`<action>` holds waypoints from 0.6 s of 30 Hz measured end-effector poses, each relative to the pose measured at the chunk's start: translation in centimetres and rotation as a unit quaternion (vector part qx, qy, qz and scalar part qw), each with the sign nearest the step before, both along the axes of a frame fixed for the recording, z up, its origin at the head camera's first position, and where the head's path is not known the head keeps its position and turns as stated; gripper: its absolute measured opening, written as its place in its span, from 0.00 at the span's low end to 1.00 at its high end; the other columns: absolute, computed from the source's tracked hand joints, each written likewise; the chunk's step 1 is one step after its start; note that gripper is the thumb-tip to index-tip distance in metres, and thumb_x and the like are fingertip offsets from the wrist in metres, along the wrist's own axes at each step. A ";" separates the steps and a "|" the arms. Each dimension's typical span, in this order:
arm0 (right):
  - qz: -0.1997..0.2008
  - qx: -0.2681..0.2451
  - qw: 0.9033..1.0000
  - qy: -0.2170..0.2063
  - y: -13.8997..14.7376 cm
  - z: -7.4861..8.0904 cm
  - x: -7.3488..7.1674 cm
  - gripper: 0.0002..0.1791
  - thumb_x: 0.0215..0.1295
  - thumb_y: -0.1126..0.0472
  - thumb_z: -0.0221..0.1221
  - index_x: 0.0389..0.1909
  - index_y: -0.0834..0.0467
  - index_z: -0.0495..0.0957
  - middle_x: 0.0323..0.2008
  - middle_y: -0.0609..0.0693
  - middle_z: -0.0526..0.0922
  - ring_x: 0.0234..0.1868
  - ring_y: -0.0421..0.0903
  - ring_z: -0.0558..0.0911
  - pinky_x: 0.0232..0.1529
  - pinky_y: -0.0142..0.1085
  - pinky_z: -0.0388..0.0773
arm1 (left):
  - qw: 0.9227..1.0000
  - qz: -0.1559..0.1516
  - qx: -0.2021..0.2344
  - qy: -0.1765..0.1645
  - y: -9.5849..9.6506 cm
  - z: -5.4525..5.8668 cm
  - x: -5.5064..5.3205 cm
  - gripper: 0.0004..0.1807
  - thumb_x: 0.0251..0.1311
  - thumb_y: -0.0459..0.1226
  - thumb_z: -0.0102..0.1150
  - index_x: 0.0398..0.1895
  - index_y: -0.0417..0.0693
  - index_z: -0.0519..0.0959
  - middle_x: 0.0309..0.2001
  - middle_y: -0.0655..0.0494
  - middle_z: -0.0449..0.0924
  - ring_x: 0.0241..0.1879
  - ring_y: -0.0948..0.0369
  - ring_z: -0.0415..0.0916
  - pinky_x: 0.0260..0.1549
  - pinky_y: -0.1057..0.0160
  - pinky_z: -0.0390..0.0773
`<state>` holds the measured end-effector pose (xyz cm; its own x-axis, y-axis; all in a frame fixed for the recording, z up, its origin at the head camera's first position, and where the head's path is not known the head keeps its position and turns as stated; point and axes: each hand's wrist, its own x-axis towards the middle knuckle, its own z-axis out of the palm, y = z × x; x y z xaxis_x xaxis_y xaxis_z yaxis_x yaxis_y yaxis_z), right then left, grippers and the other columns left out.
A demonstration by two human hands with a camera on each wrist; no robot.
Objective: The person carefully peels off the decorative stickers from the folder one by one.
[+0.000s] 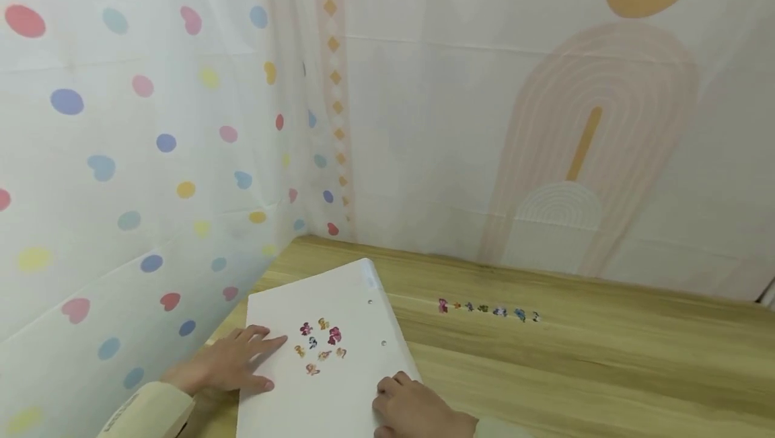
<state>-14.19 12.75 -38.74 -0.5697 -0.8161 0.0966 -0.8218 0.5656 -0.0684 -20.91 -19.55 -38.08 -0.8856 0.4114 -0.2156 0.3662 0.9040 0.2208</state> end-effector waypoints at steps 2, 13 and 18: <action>-0.027 0.000 1.000 -0.006 0.3 0.1 -0.3 0.13 0.56 0.51 0.57 0.36 0.56 0.78 0.39 0.46 0.75 0.39 0.40 0.71 0.38 0.28 0.71 | 1.000 0.018 -0.017 -0.001 0.0 0.0 0.6 0.38 0.42 0.56 0.62 0.59 0.54 0.68 0.52 0.47 0.65 0.49 0.46 0.63 0.47 0.41 0.62; -0.140 -0.001 0.990 -0.023 1.9 0.1 -4.2 0.12 0.58 0.54 0.55 0.35 0.59 0.76 0.44 0.54 0.74 0.43 0.48 0.72 0.41 0.37 0.74 | 0.998 -0.030 -0.031 0.038 1.3 -0.2 4.7 0.31 0.42 0.52 0.64 0.51 0.52 0.74 0.47 0.45 0.66 0.46 0.45 0.64 0.42 0.43 0.68; -0.166 -0.006 0.986 -0.016 1.9 -0.2 -6.4 0.17 0.58 0.53 0.57 0.39 0.64 0.75 0.44 0.56 0.74 0.43 0.51 0.72 0.44 0.39 0.73 | 0.996 -0.086 -0.009 0.012 2.3 -0.9 6.5 0.33 0.46 0.61 0.53 0.55 0.57 0.72 0.53 0.40 0.63 0.51 0.40 0.61 0.44 0.40 0.66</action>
<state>-20.61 14.64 -38.92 -0.8078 -0.5836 0.0831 -0.5894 0.8018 -0.0987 -14.40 -17.21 -39.00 -0.8073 0.5538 -0.2037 0.5211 0.8311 0.1942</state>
